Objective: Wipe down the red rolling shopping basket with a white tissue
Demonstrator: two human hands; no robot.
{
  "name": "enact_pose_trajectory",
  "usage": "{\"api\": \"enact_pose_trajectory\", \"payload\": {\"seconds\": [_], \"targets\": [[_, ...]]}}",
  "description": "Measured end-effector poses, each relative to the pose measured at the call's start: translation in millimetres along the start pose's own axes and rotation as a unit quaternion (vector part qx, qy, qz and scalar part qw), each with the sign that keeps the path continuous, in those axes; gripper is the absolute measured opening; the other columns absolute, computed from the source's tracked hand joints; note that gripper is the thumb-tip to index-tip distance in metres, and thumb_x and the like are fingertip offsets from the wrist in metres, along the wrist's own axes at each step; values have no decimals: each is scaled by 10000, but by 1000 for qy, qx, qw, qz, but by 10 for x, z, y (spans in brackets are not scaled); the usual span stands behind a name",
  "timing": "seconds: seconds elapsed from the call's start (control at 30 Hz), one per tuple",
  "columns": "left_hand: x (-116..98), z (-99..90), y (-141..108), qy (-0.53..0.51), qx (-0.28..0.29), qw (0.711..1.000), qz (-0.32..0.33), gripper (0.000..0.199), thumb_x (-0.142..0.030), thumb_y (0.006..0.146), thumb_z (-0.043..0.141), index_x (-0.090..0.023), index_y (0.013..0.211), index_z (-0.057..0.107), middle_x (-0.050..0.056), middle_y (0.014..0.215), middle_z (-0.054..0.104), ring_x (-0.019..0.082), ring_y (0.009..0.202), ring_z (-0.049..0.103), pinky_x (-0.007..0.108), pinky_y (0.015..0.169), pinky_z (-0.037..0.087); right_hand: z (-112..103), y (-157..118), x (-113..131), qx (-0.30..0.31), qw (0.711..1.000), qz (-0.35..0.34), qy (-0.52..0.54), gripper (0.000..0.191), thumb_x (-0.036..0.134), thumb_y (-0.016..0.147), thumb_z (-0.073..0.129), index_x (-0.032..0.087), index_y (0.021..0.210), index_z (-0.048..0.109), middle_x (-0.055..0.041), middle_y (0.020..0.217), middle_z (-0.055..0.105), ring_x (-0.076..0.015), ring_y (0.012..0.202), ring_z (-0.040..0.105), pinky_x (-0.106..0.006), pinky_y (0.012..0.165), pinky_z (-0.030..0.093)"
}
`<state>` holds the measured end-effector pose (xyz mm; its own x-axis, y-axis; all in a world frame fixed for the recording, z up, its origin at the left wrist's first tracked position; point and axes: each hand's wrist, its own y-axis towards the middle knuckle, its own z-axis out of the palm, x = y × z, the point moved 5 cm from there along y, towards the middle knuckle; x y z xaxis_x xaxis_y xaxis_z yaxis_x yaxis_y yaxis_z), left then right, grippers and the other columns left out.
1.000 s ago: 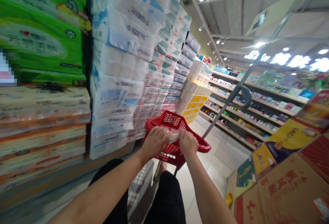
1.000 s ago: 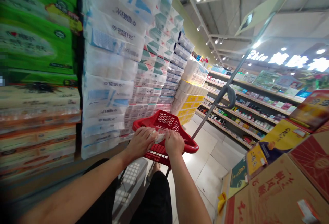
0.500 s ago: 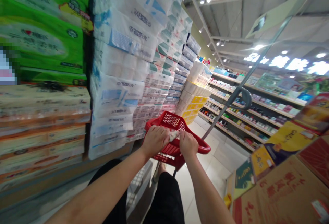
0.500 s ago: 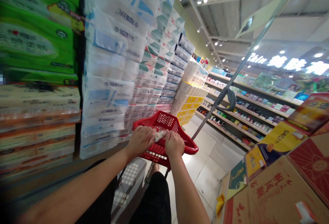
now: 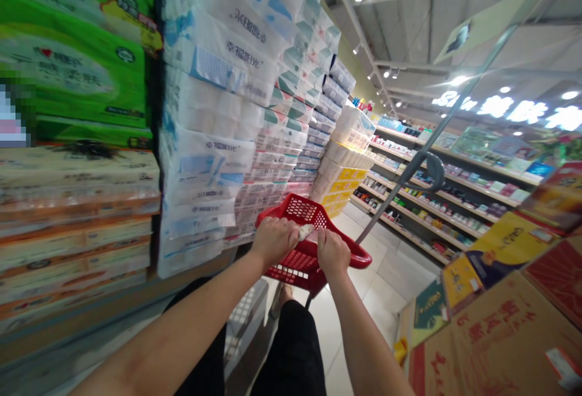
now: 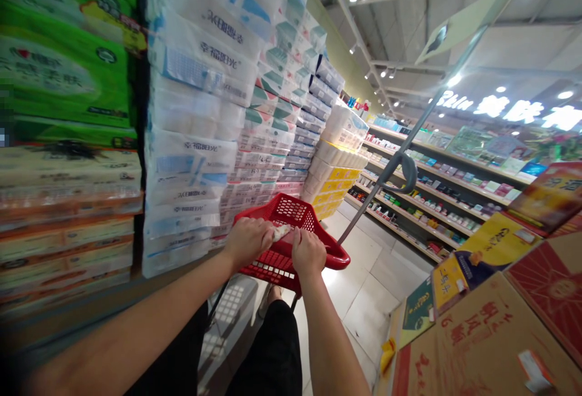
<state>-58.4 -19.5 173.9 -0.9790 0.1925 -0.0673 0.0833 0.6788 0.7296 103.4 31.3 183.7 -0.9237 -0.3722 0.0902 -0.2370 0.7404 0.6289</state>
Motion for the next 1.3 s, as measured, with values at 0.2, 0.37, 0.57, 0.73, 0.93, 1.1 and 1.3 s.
{"api": "enact_pose_trajectory", "payload": {"seconds": [0.2, 0.37, 0.57, 0.73, 0.93, 1.1, 1.3], "targets": [[-8, -36, -113, 6, -58, 998, 39, 242, -318, 925, 422, -203, 1049, 595, 70, 975, 643, 235, 952, 557, 412, 894, 363, 20, -6, -23, -7, 1000, -1, -15, 390, 310, 1011, 330, 199, 871, 676, -53, 897, 716, -175, 850, 645, -255, 737, 385], [67, -6, -29, 14, -4, 1000, 5, 270, -318, 934, 375, -204, 836, 599, 47, 789, 623, 214, 772, 557, 401, 785, 374, 75, -62, -32, -84, 996, -38, 3, 318, 244, 979, 388, 187, 926, 696, -57, 922, 727, -177, 864, 655, -268, 787, 406], [28, -70, -59, 7, -21, 1000, 7, 244, -311, 922, 403, -200, 962, 617, 63, 915, 651, 226, 884, 565, 404, 856, 364, 120, -255, -39, -247, 966, -72, 32, 307, 212, 960, 423, 160, 1050, 712, -78, 1036, 733, -216, 1000, 660, -340, 907, 421], [31, -67, -64, 7, 1, 1000, 9, 274, -314, 934, 374, -200, 903, 621, 61, 847, 644, 215, 814, 563, 394, 805, 367, 124, -292, -50, -270, 959, -78, 35, 307, 201, 955, 430, 154, 1037, 722, -81, 1017, 737, -222, 994, 669, -351, 910, 435], [52, -47, 5, 26, 22, 999, -18, 289, -330, 927, 384, -190, 914, 637, 81, 861, 663, 230, 811, 586, 402, 784, 370, 120, -284, -42, -272, 959, -74, 38, 296, 205, 953, 442, 160, 1021, 726, -68, 1020, 738, -213, 983, 675, -343, 899, 445], [33, -46, -70, 7, 1, 1000, 16, 284, -313, 938, 367, -199, 938, 627, 66, 899, 669, 223, 860, 587, 405, 834, 369, 118, -295, -40, -278, 957, -71, 39, 289, 200, 945, 449, 150, 1024, 723, -76, 1013, 740, -224, 971, 677, -355, 899, 449], [41, -48, -156, 14, -11, 1000, -13, 234, -326, 918, 414, -207, 932, 615, 67, 902, 648, 230, 866, 565, 413, 824, 356, 117, -300, -64, -276, 957, -79, 43, 292, 195, 944, 444, 155, 1025, 722, -73, 1015, 738, -215, 971, 677, -351, 904, 449]]}}
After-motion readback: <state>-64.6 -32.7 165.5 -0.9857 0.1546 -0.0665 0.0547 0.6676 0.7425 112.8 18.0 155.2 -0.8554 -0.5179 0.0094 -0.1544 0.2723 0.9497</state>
